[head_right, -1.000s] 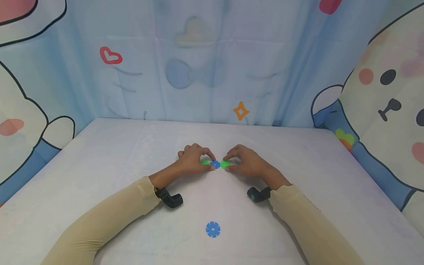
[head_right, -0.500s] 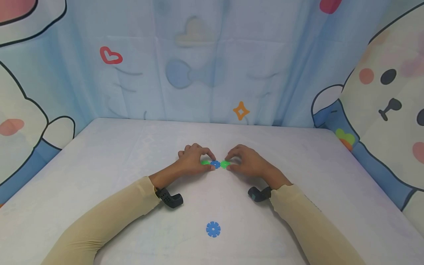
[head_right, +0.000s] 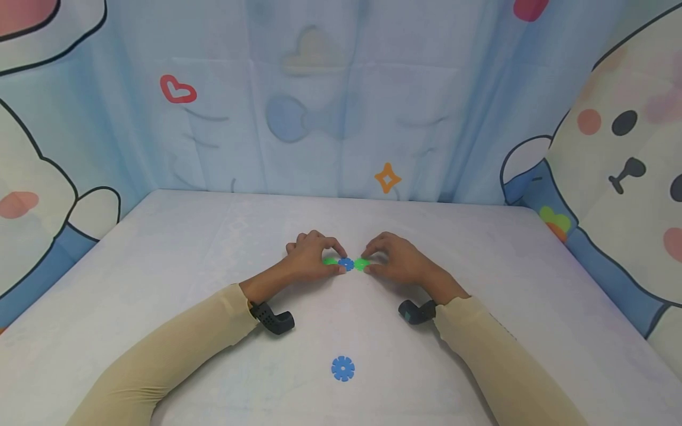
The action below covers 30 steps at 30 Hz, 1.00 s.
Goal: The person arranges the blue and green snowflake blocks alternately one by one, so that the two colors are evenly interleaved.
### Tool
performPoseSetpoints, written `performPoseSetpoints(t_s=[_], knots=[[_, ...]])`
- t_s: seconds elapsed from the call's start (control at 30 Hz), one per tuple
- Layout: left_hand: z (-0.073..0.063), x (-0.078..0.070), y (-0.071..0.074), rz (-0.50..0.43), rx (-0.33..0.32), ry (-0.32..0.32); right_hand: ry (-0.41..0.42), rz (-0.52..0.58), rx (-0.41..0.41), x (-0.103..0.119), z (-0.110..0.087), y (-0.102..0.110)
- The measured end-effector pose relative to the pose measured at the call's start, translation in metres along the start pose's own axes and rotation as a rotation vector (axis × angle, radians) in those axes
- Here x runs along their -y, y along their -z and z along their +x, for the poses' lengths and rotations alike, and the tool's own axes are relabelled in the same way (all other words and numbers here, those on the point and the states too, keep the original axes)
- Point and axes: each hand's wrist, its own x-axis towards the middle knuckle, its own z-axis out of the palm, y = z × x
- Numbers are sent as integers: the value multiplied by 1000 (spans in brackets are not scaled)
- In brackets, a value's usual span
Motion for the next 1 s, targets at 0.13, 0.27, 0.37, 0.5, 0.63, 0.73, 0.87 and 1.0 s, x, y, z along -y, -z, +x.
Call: performPoseSetpoints(t_s=[0.13, 0.27, 0.37, 0.5, 0.63, 0.73, 0.87, 1.0], knots=[[0, -1, -1, -8, 2, -8, -14, -8, -1, -1, -1, 0], [0, -1, -1, -9, 5, -15, -20, -7, -1, 1, -3, 0], [0, -2, -1, -6, 8, -19, -25, -3, 0, 2, -4, 1], [2, -3, -1, 6, 11, -22, -25, -10, -19, 1, -6, 2], [4, -6, -3, 12, 21, -32, -36, -16, -74, 1, -14, 5], [5, -9, -5, 24, 34, -33, -55, 2, -102, 6, -27, 10], [5, -10, -4, 49, 38, -32, -45, 6, -100, 25, -51, 13], [7, -9, -4, 47, 46, -43, 8, 5, -17, 53, -75, 12]])
